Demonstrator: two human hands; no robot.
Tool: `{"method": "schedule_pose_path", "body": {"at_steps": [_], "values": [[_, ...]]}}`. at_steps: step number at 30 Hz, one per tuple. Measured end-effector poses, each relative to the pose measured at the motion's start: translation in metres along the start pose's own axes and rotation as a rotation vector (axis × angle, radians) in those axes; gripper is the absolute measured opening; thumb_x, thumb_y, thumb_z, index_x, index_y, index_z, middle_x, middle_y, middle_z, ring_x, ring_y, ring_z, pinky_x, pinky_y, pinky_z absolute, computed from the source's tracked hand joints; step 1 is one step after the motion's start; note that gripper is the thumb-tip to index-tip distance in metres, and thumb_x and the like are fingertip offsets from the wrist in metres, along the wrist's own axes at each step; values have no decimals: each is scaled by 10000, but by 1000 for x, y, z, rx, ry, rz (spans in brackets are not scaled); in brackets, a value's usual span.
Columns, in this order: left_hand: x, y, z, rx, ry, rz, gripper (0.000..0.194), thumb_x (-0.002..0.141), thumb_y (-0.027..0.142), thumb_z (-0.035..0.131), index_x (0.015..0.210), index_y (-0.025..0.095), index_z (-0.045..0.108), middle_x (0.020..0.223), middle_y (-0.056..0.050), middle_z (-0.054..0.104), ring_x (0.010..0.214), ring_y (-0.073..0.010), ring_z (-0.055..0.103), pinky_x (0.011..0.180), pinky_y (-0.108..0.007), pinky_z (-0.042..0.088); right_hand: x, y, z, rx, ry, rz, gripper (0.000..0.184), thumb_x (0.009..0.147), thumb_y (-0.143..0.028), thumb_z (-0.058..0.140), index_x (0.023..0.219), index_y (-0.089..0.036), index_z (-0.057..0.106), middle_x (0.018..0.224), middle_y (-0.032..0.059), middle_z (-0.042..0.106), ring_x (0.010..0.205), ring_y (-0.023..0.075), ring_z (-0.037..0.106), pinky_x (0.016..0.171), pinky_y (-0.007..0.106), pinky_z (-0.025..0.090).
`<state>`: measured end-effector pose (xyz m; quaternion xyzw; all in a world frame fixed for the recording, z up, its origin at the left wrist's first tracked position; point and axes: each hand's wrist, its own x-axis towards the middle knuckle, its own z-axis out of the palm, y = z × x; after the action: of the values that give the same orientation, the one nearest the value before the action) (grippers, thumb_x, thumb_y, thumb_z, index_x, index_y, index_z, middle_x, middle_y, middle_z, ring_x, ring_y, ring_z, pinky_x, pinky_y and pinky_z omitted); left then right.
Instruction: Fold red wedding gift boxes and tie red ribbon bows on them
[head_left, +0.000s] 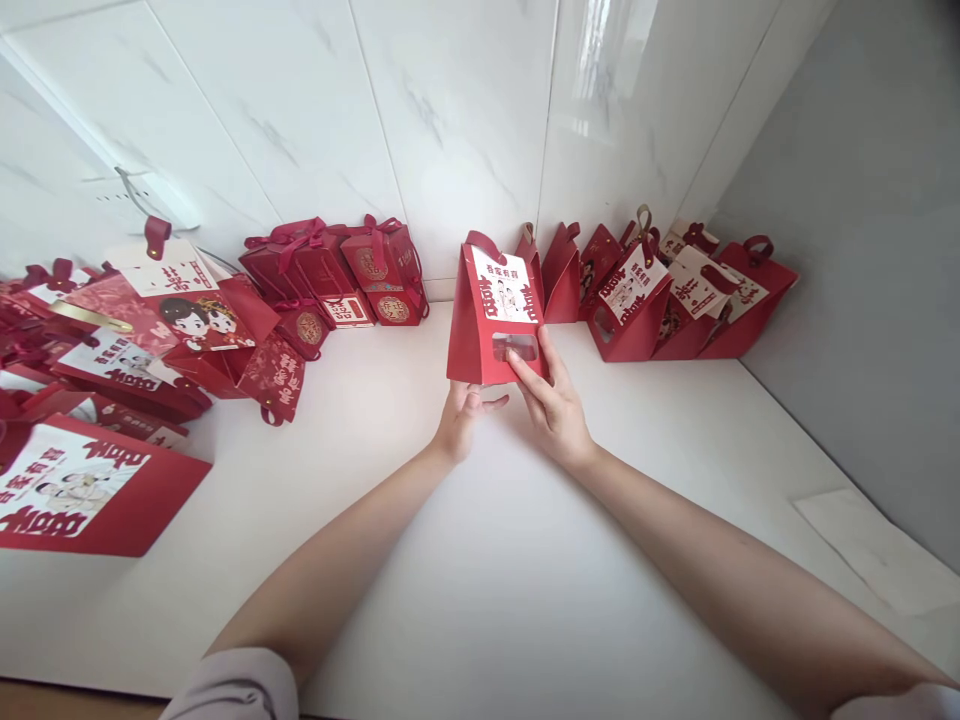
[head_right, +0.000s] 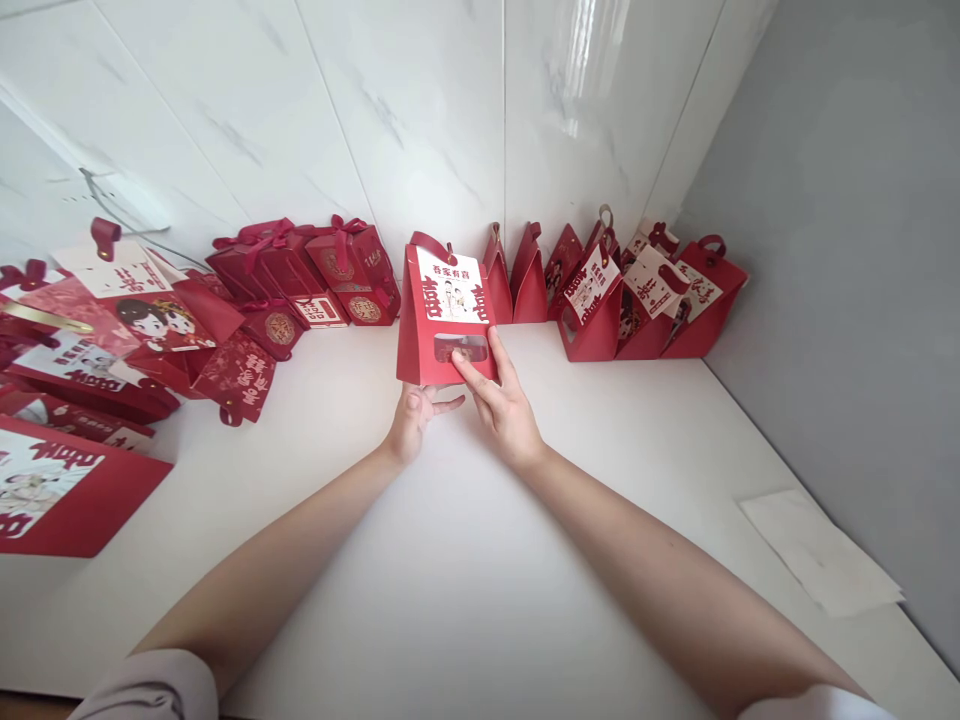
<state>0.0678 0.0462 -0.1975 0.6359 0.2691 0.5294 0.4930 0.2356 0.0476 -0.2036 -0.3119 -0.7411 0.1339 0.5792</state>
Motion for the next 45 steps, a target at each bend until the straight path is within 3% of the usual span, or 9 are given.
{"method": "schedule_pose_path", "body": {"at_steps": [6, 9, 14, 17, 21, 25, 31, 36, 45], "values": [[8, 3, -3, -168, 412, -127, 678, 796, 519, 703, 1381, 316, 425, 1426, -89, 521, 1262, -295, 551, 927, -430, 554, -5, -3, 3, 8, -143, -90, 424, 1042, -162, 375, 1352, -373, 571, 1588, -49, 151, 1431, 267, 269, 1152, 493, 362], [12, 3, -8, -218, 475, -219, 568, 801, 490, 700, 1302, 278, 538, 1322, -79, 615, 1215, -296, 589, 919, -424, 557, -5, -10, 4, 34, -141, -54, 433, 1027, -194, 435, 1427, -357, 473, 1572, 9, 201, 1397, 265, 330, 1104, 483, 426], [13, 3, -10, -279, 411, -252, 566, 856, 618, 570, 1328, 311, 514, 1360, -50, 597, 1219, -288, 589, 926, -417, 553, -4, -10, 2, 159, 43, 149, 716, 938, -399, 646, 1518, -351, 229, 1595, 69, 77, 1294, 293, 448, 968, 465, 526], [12, -2, -7, -253, 411, -244, 600, 873, 677, 492, 1301, 261, 555, 1360, -68, 597, 1273, -293, 545, 978, -405, 525, -4, -3, 2, 333, -23, 259, 747, 940, -467, 635, 1522, -317, 189, 1557, 92, 226, 1268, 288, 480, 969, 451, 523], [11, -8, -5, -221, 398, -211, 645, 869, 684, 496, 1313, 222, 565, 1387, -88, 575, 1305, -291, 515, 1064, -386, 462, -7, 4, 3, 497, -164, 378, 615, 981, -530, 552, 1460, -249, 288, 1417, 92, 469, 1280, 284, 486, 1013, 427, 499], [8, -7, -8, -175, 337, -219, 659, 901, 688, 414, 1353, 226, 546, 1383, -90, 578, 1314, -302, 507, 1084, -417, 447, -9, 6, 6, 498, -167, 423, 571, 999, -551, 506, 1433, -220, 337, 1406, 85, 490, 1329, 273, 439, 1061, 404, 465], [8, 0, -14, 126, 71, -68, 541, 921, 538, 532, 1328, 185, 579, 1373, -110, 584, 1305, -298, 513, 1116, -405, 412, -8, 11, 9, 475, -241, 469, 490, 957, -536, 585, 1309, -200, 533, 1282, 84, 594, 1213, 279, 548, 1013, 398, 496], [34, 32, -42, 299, 202, 8, 582, 921, 596, 484, 1321, 184, 579, 1323, -101, 617, 1267, -284, 545, 1092, -399, 435, -11, 20, 13, 288, -357, 468, 422, 898, -469, 621, 1186, -161, 601, 1137, 115, 637, 983, 266, 630, 825, 394, 557], [39, 133, -73, 1048, 90, -12, 567, 927, 544, 495, 1443, 311, 468, 1263, -53, 615, 1214, -282, 549, 1122, -456, 355, -6, 14, 11, 206, -439, 346, 167, 929, -285, 533, 955, -197, 672, 1078, 65, 628, 930, 212, 602, 815, 351, 486]]}}
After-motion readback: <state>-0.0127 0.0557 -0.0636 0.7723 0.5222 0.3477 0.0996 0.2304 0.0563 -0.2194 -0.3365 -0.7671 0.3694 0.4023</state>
